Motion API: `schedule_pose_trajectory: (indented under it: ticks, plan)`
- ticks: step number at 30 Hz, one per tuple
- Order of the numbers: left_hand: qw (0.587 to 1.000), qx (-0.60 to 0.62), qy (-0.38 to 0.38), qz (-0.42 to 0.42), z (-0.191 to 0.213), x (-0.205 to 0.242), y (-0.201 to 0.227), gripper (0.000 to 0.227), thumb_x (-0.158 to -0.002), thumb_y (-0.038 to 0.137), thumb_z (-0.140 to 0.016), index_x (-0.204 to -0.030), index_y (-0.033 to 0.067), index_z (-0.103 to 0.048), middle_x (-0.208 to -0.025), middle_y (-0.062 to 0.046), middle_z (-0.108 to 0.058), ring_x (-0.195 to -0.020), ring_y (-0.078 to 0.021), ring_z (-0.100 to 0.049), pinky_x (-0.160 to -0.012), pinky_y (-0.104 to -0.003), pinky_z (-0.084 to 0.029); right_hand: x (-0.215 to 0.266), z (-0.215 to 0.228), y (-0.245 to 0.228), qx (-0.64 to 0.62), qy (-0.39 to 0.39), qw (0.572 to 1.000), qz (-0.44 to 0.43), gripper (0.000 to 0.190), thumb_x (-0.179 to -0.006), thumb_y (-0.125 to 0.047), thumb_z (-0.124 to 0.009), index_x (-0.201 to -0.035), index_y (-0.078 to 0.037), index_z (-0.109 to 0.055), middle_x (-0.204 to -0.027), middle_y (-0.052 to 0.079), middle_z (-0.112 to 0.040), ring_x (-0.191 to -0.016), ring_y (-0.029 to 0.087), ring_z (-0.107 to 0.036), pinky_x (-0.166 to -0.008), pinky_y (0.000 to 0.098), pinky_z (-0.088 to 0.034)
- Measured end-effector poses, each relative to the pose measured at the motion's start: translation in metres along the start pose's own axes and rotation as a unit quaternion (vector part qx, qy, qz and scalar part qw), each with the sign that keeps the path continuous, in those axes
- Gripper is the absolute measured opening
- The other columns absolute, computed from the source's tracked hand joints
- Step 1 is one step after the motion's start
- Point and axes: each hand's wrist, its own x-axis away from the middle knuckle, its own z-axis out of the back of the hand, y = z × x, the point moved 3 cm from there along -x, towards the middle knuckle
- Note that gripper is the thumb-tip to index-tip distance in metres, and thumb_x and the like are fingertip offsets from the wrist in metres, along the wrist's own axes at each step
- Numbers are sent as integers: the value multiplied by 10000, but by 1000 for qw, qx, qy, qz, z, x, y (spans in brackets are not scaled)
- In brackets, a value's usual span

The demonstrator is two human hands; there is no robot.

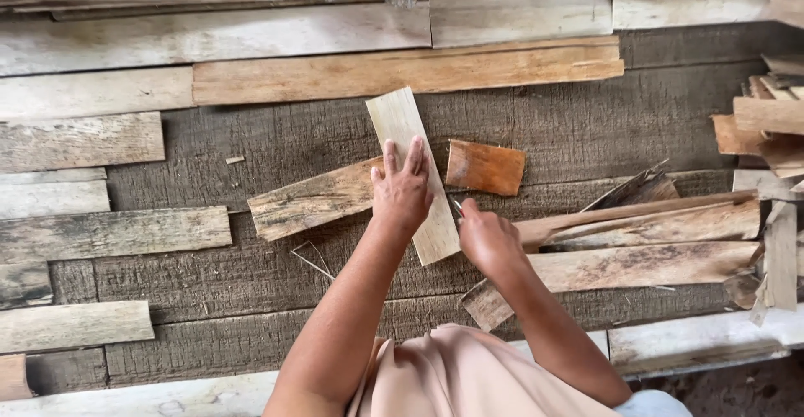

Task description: The person arranges wooden planks on a flat surface, then uses a utility knife to trim and shape individual planks. They repeatedly pick up planks, cut edges, and place them into a patterned layout on the workbench.

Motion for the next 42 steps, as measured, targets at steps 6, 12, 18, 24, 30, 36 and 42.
schedule_pose_trajectory:
  ticks: [6,12,18,24,30,36,42]
  plan:
    - [1000,13,17,-7,13,11,1,749,-881,379,-722,-1533,134,-448,-1685,-58,-225,-1493,-530,-187,-1061,-719,-406,-34,54,-29,-8,98,994,53,435,-1038,-354,-482,-1466,-279,-492,-1289,161,-680,-1191,393,-658,-1025,558,-521]
    - [990,105,98,-4,10,26,-25,626,-890,203,-669,-1493,128,-522,-1684,-113,-246,-1499,-470,-226,-1142,-611,-380,-80,15,76,56,167,982,-64,285,-966,-405,-593,-1190,-237,-640,-1164,42,-695,-1066,315,-711,-866,501,-602]
    - [991,42,-17,128,12,67,-84,1035,-779,345,-789,-1625,130,-231,-1705,-177,-118,-1531,-510,-68,-1173,-735,-104,20,33,-44,-57,60,997,-5,638,-896,-557,-691,-1350,-154,-492,-1369,185,-532,-1060,492,-689,-863,619,-609]
    - [991,-5,106,78,-9,71,-100,887,-755,193,-735,-1563,119,-378,-1558,-132,-382,-1462,-422,-276,-1120,-749,-238,27,4,-76,11,91,996,-15,1070,-822,-482,-797,-1591,-29,-206,-1400,239,-421,-976,475,-730,-853,589,-617]
    - [984,2,162,68,6,78,-98,889,-689,94,-724,-1527,122,-431,-1499,-138,-388,-1448,-412,-270,-1095,-750,-283,52,31,-46,-55,155,983,-85,1079,-725,-438,-836,-1591,-91,-294,-1405,229,-428,-1083,548,-671,-881,662,-573]
    - [975,14,216,53,15,80,-92,994,-685,-95,-494,-1608,151,-219,-1676,-130,-166,-1543,-413,-8,-1154,-763,-34,86,48,5,-37,93,969,-225,1037,-812,-386,-808,-1626,-163,-206,-1599,184,-265,-1031,346,-696,-809,418,-648]
    - [967,-2,253,-22,25,94,-73,953,-743,-59,-467,-1626,150,-178,-1705,-107,-127,-1565,-370,28,-1190,-703,108,93,4,62,69,-43,984,-160,981,-822,-151,-810,-1593,-264,-214,-1648,-10,-255,-785,181,-717,-527,247,-606]
